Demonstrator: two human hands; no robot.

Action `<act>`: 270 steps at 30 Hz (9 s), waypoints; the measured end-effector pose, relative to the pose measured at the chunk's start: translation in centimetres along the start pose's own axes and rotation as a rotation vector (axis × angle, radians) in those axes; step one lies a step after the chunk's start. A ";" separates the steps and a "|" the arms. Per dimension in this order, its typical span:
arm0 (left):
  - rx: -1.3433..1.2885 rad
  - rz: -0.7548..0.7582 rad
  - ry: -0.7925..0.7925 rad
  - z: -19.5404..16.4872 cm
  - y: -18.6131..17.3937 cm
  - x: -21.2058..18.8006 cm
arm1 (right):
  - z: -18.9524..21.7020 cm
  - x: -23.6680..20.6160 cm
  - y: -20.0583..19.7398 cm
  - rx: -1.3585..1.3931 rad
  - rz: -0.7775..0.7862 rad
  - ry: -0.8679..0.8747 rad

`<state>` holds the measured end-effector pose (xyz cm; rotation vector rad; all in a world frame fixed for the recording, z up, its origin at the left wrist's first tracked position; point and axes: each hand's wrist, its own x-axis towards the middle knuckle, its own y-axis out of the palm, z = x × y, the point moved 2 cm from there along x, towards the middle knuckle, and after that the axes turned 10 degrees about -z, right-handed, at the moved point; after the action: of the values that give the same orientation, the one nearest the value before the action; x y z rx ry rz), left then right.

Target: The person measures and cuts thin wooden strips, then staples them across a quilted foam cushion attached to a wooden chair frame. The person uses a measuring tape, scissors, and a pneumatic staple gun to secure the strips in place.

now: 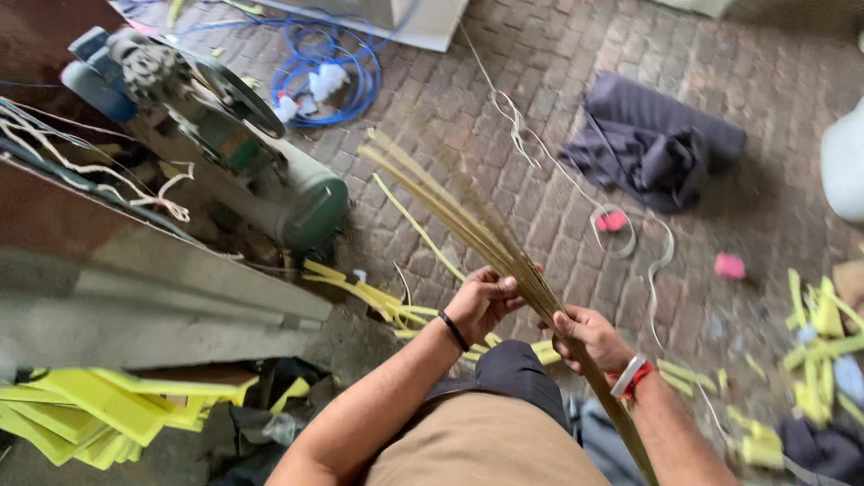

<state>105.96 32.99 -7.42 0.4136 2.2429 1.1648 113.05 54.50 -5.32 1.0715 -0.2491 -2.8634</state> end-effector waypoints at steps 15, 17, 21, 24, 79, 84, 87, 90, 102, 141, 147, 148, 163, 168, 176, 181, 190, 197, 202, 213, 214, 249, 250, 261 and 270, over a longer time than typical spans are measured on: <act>0.033 -0.684 0.309 -36.2 -14.6 38.6 | 30.3 49.2 4.8 -0.500 0.062 0.041; -0.056 -0.646 0.373 -41.9 -15.9 40.7 | 35.2 54.1 7.2 -0.484 0.149 0.117; -0.178 -0.442 0.553 -54.0 -19.6 47.5 | 46.2 67.4 12.2 -0.425 0.336 0.167; -0.243 -0.326 0.600 -61.7 -24.7 54.2 | 51.6 78.3 15.9 -0.406 0.324 0.177; -0.363 -0.537 1.034 -199.1 -87.7 75.0 | 111.5 176.5 135.1 -0.785 0.579 0.106; -0.499 -0.741 0.968 -208.7 -96.4 75.9 | 112.1 188.8 145.5 -0.729 0.638 0.110; -0.447 -0.865 0.894 -216.8 -101.7 76.1 | 112.9 197.6 152.7 -0.657 0.610 0.175; -0.469 -0.945 0.886 -227.1 -105.3 77.4 | 115.1 204.9 161.1 -0.541 0.739 0.219; -0.407 -0.800 0.831 -251.3 -114.1 80.1 | 123.9 222.8 181.2 -0.723 0.724 0.185; -0.395 -0.958 0.893 -333.0 -168.4 63.0 | 139.2 260.5 273.1 -1.186 0.884 -0.542; -0.351 -0.984 0.937 -345.8 -175.0 59.1 | 144.8 263.1 290.4 -1.567 0.804 -0.623; -0.349 -0.982 0.975 -347.8 -176.1 58.1 | 145.0 263.3 293.3 -1.565 0.826 -0.649; -0.667 -0.896 1.296 -367.6 -198.5 41.3 | 144.7 267.5 334.8 -1.733 1.118 -0.851; -0.795 -1.067 1.467 -367.7 -203.0 34.1 | 140.5 264.4 347.7 -1.872 1.331 -1.048; -1.176 -1.271 1.904 -362.8 -206.4 26.7 | 127.5 258.3 364.2 -1.821 2.113 -1.252; -1.124 -1.375 1.981 -364.0 -207.6 25.3 | 124.1 259.3 368.3 -1.594 2.172 -1.172; -1.038 -1.459 1.468 -376.5 -212.3 24.4 | 131.4 271.2 380.9 -1.289 1.474 -0.746; -1.139 -1.572 1.387 -378.4 -212.5 25.3 | 130.2 274.6 393.6 -1.093 1.056 -0.580; -1.296 -1.588 1.411 -376.5 -210.7 24.5 | 121.9 274.0 406.5 -1.038 1.085 -0.399; -1.409 -1.676 1.371 -373.7 -210.3 25.2 | 113.9 273.0 406.4 -1.342 1.095 -0.470; -1.405 -1.679 1.363 -373.7 -210.4 25.2 | 113.9 273.4 406.2 -1.283 1.065 -0.378; -1.933 -2.518 1.630 -326.9 -186.0 32.1 | 104.3 237.8 343.0 -1.596 1.874 0.515; -1.995 -2.544 1.478 -324.0 -184.7 31.6 | 102.7 237.6 341.0 -1.629 1.829 0.532; -0.939 -3.046 -0.372 -305.5 -174.1 16.1 | 97.9 237.3 330.8 -2.028 1.584 0.363; -0.880 -3.016 -0.273 -301.9 -176.2 11.9 | 102.5 237.1 333.2 -2.057 1.566 0.214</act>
<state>-90.94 -255.83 -18.28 -2.0180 -0.0078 -0.1327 -128.88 -290.37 -23.09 0.1982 1.0420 -0.5633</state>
